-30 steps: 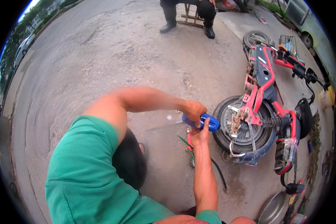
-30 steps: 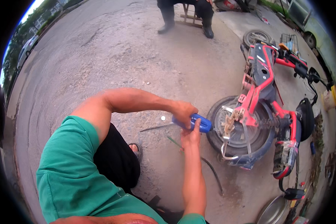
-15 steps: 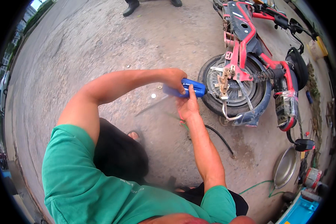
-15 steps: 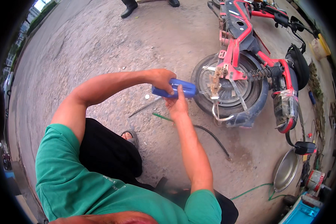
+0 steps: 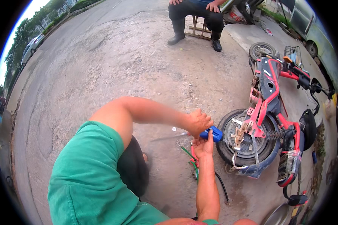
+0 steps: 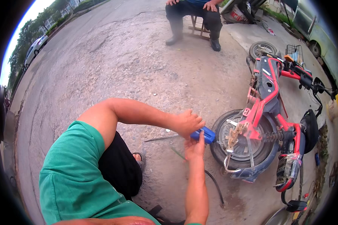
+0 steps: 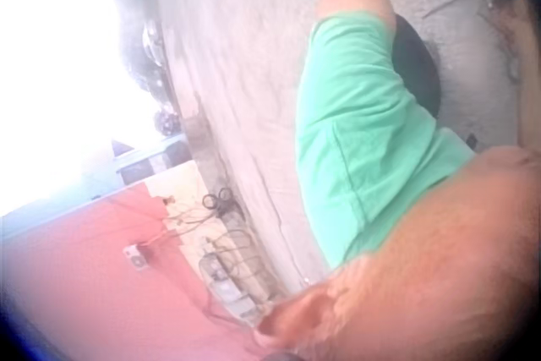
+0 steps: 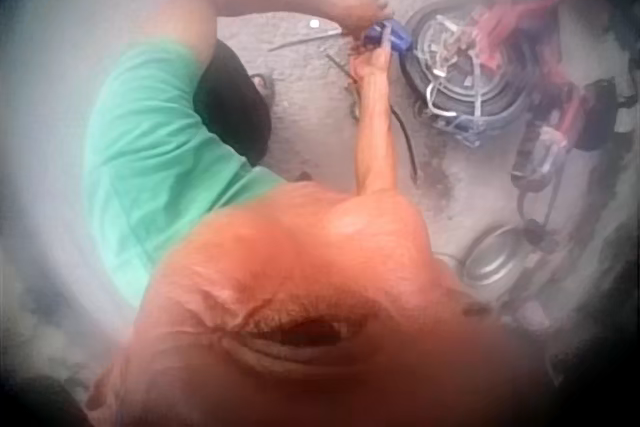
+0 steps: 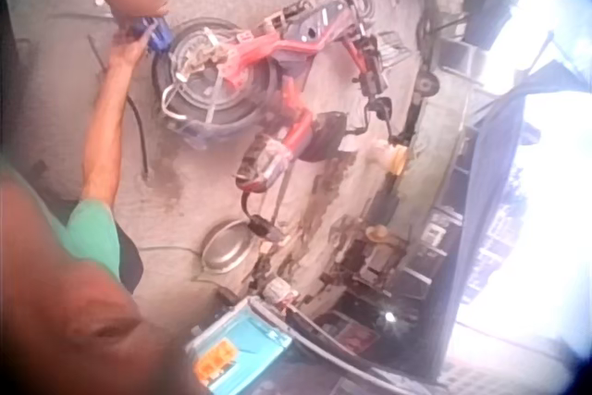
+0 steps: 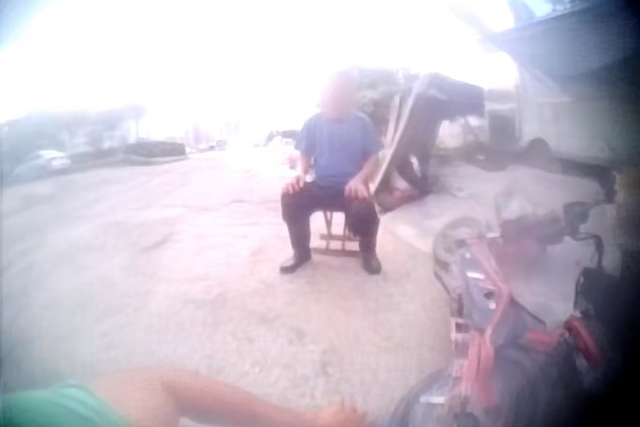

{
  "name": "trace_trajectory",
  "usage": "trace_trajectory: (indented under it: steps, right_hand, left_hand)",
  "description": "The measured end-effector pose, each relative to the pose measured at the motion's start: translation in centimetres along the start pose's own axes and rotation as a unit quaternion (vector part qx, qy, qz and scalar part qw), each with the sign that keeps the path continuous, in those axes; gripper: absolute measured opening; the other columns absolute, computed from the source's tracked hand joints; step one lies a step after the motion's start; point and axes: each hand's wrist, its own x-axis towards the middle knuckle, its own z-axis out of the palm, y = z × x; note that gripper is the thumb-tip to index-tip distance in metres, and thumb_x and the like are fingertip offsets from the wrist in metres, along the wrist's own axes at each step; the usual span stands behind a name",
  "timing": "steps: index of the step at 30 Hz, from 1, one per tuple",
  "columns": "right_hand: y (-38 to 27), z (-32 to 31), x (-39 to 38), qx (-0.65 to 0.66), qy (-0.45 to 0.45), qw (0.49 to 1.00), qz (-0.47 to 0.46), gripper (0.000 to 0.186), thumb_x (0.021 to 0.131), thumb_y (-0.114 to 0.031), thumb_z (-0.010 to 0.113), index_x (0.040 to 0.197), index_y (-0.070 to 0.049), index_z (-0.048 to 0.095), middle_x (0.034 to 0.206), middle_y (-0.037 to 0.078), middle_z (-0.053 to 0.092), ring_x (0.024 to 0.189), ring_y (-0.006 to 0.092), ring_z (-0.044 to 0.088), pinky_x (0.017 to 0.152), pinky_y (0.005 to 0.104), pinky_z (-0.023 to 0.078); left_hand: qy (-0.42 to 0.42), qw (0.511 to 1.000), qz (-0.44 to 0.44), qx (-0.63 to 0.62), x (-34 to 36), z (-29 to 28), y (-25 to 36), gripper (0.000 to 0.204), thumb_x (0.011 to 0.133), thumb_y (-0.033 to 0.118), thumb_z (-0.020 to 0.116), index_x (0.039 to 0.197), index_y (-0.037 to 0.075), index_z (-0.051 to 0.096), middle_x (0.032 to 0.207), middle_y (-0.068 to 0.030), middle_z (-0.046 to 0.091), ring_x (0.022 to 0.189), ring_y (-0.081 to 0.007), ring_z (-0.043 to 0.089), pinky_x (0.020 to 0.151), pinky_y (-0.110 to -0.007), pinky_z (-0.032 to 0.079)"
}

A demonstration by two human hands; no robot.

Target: The person applies a blue liquid from a bottle onto the wheel hub of a bicycle and then manipulates small components by hand.

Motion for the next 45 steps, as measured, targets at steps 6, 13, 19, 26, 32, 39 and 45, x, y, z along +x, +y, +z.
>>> trace_trajectory:
  steps: [6, 13, 19, 26, 32, 39, 45]
  right_hand:
    - [0.1, -0.5, 0.1, -0.017, -0.018, 1.0, -0.006, 0.064, 0.085, -0.065, 0.061, 0.112, -0.007, 0.057, 0.1, 0.007, 0.062, 0.087, 0.019, 0.06, 0.074, 0.0324, 0.048]
    - [-0.4, 0.8, -1.4, -0.044, -0.02, 0.999, -0.016, 0.077, 0.082, -0.071, 0.059, 0.119, -0.003, 0.055, 0.109, 0.008, 0.061, 0.096, 0.0202, 0.059, 0.077, 0.0331, 0.047]
    - [-0.3, 0.6, -1.1, 0.006, -0.031, 0.999, -0.007, 0.078, 0.081, -0.07, 0.061, 0.119, -0.003, 0.055, 0.111, 0.008, 0.06, 0.097, 0.0207, 0.059, 0.08, 0.0341, 0.044]
    - [0.0, 0.3, -0.4, 0.022, -0.024, 0.999, -0.018, 0.07, 0.079, -0.069, 0.064, 0.11, -0.006, 0.059, 0.1, 0.005, 0.064, 0.091, 0.0186, 0.061, 0.078, 0.0328, 0.045]
    - [0.2, 0.2, -0.1, 0.019, -0.026, 0.999, -0.026, 0.066, 0.08, -0.066, 0.065, 0.109, -0.007, 0.059, 0.098, 0.005, 0.064, 0.09, 0.0176, 0.061, 0.075, 0.0311, 0.046]
    - [0.3, 0.1, -0.5, 0.01, -0.031, 0.999, -0.036, 0.068, 0.081, -0.067, 0.065, 0.113, -0.008, 0.058, 0.101, 0.004, 0.062, 0.094, 0.0174, 0.06, 0.075, 0.0305, 0.047]
    - [0.4, 0.6, -1.0, 0.007, -0.016, 0.999, -0.029, 0.069, 0.081, -0.069, 0.065, 0.113, -0.008, 0.058, 0.102, 0.004, 0.061, 0.095, 0.0177, 0.059, 0.076, 0.0302, 0.047]
  left_hand:
    - [0.014, 0.999, 0.0, -0.03, 0.1, 0.8, -0.1, 0.07, 0.067, 0.043, 0.08, 0.115, 0.0, 0.052, 0.099, -0.017, 0.062, 0.09, -0.034, 0.067, 0.072, -0.046, 0.051]
    - [-0.019, 0.994, 0.001, -0.105, 0.8, 0.5, -0.8, 0.048, 0.072, 0.031, 0.075, 0.105, 0.002, 0.058, 0.089, -0.0184, 0.067, 0.083, -0.037, 0.069, 0.071, -0.047, 0.054]
    - [-0.038, 0.993, 0.005, -0.115, 1.0, -0.1, -0.9, 0.048, 0.072, 0.032, 0.074, 0.107, 0.003, 0.059, 0.094, -0.017, 0.068, 0.088, -0.0354, 0.069, 0.074, -0.046, 0.055]
    - [-0.091, 0.982, -0.041, -0.158, 0.3, -1.8, -0.7, 0.051, 0.074, 0.038, 0.073, 0.108, 0.003, 0.059, 0.088, -0.0124, 0.069, 0.083, -0.0289, 0.07, 0.071, -0.042, 0.055]
    - [-0.12, 0.975, -0.061, -0.175, -0.3, -2.4, -0.7, 0.056, 0.075, 0.043, 0.073, 0.112, 0.004, 0.057, 0.071, -0.0044, 0.07, 0.071, -0.0236, 0.07, 0.065, -0.038, 0.055]
    - [-0.105, 0.972, -0.051, -0.206, -0.3, -2.1, -0.8, 0.051, 0.077, 0.038, 0.073, 0.112, 0.004, 0.056, 0.071, -0.0054, 0.07, 0.072, -0.0247, 0.07, 0.064, -0.039, 0.054]
    - [-0.095, 0.97, -0.053, -0.219, -0.3, -2.4, -0.7, 0.048, 0.077, 0.033, 0.075, 0.111, 0.005, 0.057, 0.072, -0.0071, 0.07, 0.075, -0.0268, 0.07, 0.066, -0.04, 0.053]
